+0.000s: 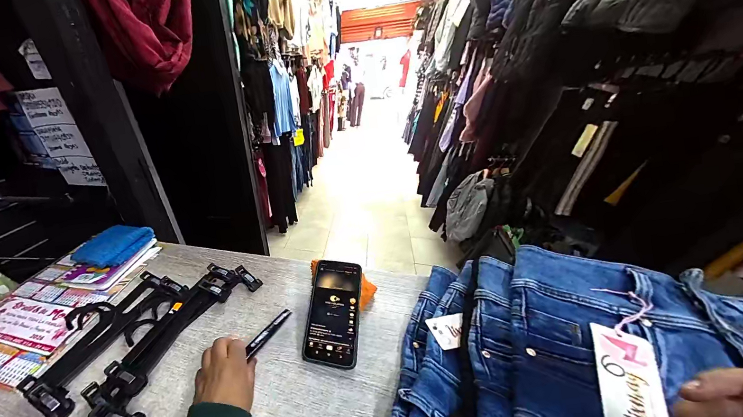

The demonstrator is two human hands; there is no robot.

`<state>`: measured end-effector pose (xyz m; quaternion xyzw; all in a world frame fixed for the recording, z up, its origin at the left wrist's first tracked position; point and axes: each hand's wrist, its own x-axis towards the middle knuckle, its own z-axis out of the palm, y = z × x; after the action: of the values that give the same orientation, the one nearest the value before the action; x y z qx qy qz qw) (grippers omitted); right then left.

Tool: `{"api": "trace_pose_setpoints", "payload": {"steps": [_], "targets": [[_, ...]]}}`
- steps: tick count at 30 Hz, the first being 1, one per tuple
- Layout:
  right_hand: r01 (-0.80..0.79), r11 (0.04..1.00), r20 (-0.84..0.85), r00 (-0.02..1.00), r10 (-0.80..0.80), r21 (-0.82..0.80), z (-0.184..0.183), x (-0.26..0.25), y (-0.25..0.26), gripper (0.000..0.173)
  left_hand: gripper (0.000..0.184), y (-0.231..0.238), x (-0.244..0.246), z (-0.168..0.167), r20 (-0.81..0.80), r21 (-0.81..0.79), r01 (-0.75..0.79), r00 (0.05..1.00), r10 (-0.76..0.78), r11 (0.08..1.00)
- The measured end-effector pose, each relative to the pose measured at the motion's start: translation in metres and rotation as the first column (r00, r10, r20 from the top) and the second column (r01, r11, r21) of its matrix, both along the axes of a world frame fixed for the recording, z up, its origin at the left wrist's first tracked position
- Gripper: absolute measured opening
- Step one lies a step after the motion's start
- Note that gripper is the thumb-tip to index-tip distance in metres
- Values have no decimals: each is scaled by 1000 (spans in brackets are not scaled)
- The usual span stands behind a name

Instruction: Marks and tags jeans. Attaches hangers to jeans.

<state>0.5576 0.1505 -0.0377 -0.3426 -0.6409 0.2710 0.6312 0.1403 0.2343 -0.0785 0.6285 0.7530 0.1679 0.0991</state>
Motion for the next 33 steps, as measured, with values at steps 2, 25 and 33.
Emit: {"api": "trace_pose_setpoints", "payload": {"steps": [2,25,33], "targets": [[54,999,-4,999,-54,-7,0,4,-3,22,37,3,-4,-7,-11,26,11,1000,-11,1000],[7,994,12,1000,-6,-111,-3,12,-6,27,36,53,-164,1,-68,276,-203,971,230,939],[-18,996,17,1000,20,-90,-5,12,-5,25,34,23,-152,60,-85,701,-61,982,169,710]]}}
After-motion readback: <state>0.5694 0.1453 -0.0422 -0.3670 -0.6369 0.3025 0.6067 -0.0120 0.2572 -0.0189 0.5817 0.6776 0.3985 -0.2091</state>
